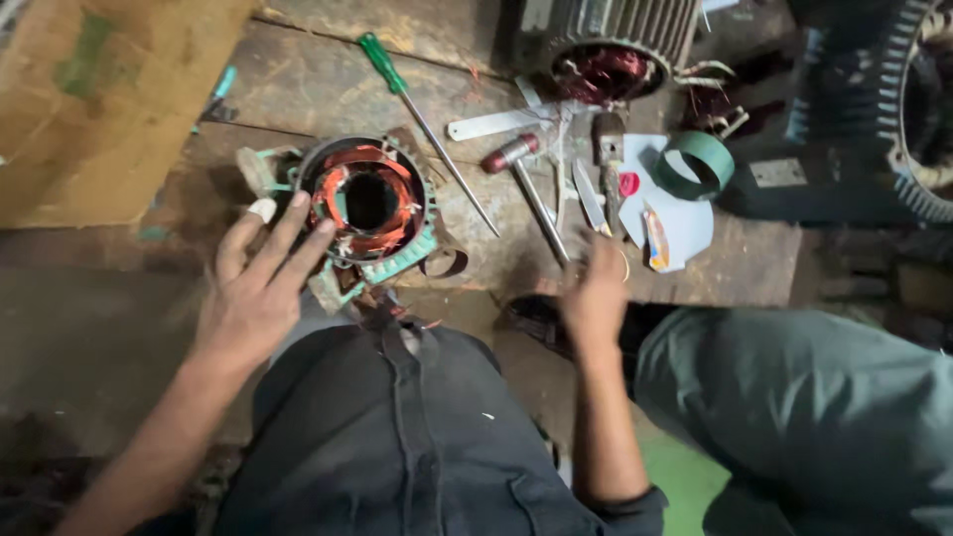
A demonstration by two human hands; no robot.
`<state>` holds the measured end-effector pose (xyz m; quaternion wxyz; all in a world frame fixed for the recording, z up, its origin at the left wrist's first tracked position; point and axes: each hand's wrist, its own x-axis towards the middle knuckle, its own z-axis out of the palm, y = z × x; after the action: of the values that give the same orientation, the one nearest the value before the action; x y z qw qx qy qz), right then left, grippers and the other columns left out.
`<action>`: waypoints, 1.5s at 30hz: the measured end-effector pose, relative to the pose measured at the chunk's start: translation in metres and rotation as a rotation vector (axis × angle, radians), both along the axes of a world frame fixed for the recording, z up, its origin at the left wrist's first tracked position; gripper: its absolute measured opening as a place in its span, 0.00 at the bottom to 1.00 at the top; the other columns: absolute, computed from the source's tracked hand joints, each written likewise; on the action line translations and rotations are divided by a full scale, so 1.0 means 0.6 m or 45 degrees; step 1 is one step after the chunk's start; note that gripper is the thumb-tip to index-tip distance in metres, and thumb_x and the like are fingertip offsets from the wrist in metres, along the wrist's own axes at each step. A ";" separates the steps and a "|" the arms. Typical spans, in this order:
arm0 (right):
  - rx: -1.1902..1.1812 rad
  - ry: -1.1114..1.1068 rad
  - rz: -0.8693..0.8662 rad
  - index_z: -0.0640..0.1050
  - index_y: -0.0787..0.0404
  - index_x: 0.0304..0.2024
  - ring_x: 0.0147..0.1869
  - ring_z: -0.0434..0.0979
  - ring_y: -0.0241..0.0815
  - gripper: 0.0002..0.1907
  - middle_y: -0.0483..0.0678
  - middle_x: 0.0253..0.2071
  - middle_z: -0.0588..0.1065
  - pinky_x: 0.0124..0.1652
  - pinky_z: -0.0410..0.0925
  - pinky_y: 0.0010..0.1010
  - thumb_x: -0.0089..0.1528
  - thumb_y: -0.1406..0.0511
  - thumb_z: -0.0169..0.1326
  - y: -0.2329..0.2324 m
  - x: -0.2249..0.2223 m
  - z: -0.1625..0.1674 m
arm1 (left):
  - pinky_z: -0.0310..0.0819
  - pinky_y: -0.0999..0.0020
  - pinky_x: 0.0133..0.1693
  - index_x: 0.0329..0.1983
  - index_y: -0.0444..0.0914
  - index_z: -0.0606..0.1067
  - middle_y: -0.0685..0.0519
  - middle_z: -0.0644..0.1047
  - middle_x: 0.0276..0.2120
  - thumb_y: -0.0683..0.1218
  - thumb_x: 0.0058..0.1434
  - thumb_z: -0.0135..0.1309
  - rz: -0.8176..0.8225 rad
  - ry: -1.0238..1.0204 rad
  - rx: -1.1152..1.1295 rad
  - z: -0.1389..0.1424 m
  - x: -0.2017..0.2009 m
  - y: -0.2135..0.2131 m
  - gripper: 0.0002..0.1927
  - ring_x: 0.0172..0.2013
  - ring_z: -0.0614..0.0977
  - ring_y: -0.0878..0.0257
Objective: The person cuts a strip of green insulating sheet with scissors, then fits and presses the strip inside a motor stator, adjusting it around the copper windings. They trim excess material with pliers and drop scraps into a wooden scrap box on the bench.
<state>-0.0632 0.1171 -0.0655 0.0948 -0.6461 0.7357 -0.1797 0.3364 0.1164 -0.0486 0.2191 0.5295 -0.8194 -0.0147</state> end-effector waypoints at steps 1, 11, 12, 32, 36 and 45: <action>-0.003 0.349 0.043 0.73 0.69 0.55 0.55 0.72 0.67 0.24 0.65 0.54 0.72 0.54 0.65 0.51 0.56 0.69 0.57 0.001 -0.043 -0.017 | 0.65 0.53 0.65 0.68 0.46 0.75 0.51 0.68 0.72 0.34 0.59 0.54 0.017 0.024 -0.046 0.004 -0.001 0.002 0.32 0.65 0.67 0.48; 0.542 0.340 -0.135 0.83 0.62 0.43 0.40 0.77 0.60 0.18 0.58 0.35 0.79 0.42 0.69 0.47 0.58 0.56 0.62 0.007 -0.195 -0.076 | 0.68 0.53 0.58 0.41 0.45 0.81 0.54 0.80 0.52 0.41 0.52 0.56 -0.737 0.216 0.135 0.065 0.062 -0.037 0.13 0.58 0.76 0.55; 0.614 -0.006 -0.191 0.82 0.64 0.42 0.36 0.74 0.53 0.16 0.55 0.33 0.77 0.37 0.66 0.42 0.62 0.57 0.59 0.000 -0.201 -0.073 | 0.70 0.56 0.58 0.41 0.45 0.82 0.56 0.81 0.51 0.41 0.53 0.56 -0.719 0.300 0.181 0.072 0.072 -0.044 0.13 0.56 0.78 0.58; 1.044 -1.500 -0.310 0.78 0.62 0.32 0.20 0.71 0.30 0.13 0.42 0.21 0.73 0.21 0.61 0.22 0.58 0.58 0.60 0.057 0.156 0.141 | 0.71 0.60 0.58 0.45 0.40 0.80 0.51 0.78 0.50 0.47 0.64 0.64 -0.699 0.638 0.204 0.033 -0.011 -0.082 0.09 0.56 0.75 0.56; 1.202 -1.519 -0.316 0.78 0.61 0.31 0.21 0.70 0.28 0.15 0.41 0.21 0.73 0.21 0.61 0.20 0.61 0.56 0.58 0.053 0.195 0.151 | 0.69 0.57 0.56 0.50 0.34 0.79 0.47 0.76 0.51 0.47 0.53 0.65 -0.317 0.486 -0.013 0.054 0.015 -0.129 0.22 0.54 0.72 0.52; 1.216 -1.589 -0.425 0.75 0.61 0.34 0.20 0.66 0.29 0.16 0.41 0.20 0.70 0.18 0.53 0.22 0.62 0.55 0.59 0.046 0.272 0.176 | 0.71 0.59 0.55 0.44 0.39 0.78 0.55 0.76 0.47 0.43 0.50 0.64 -0.510 0.562 -0.070 0.028 0.013 -0.199 0.17 0.56 0.73 0.56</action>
<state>0.0999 0.1450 0.0399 0.7266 -0.1977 0.6314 -0.1853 0.3442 -0.0027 -0.0317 0.3989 0.3353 -0.8402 -0.1501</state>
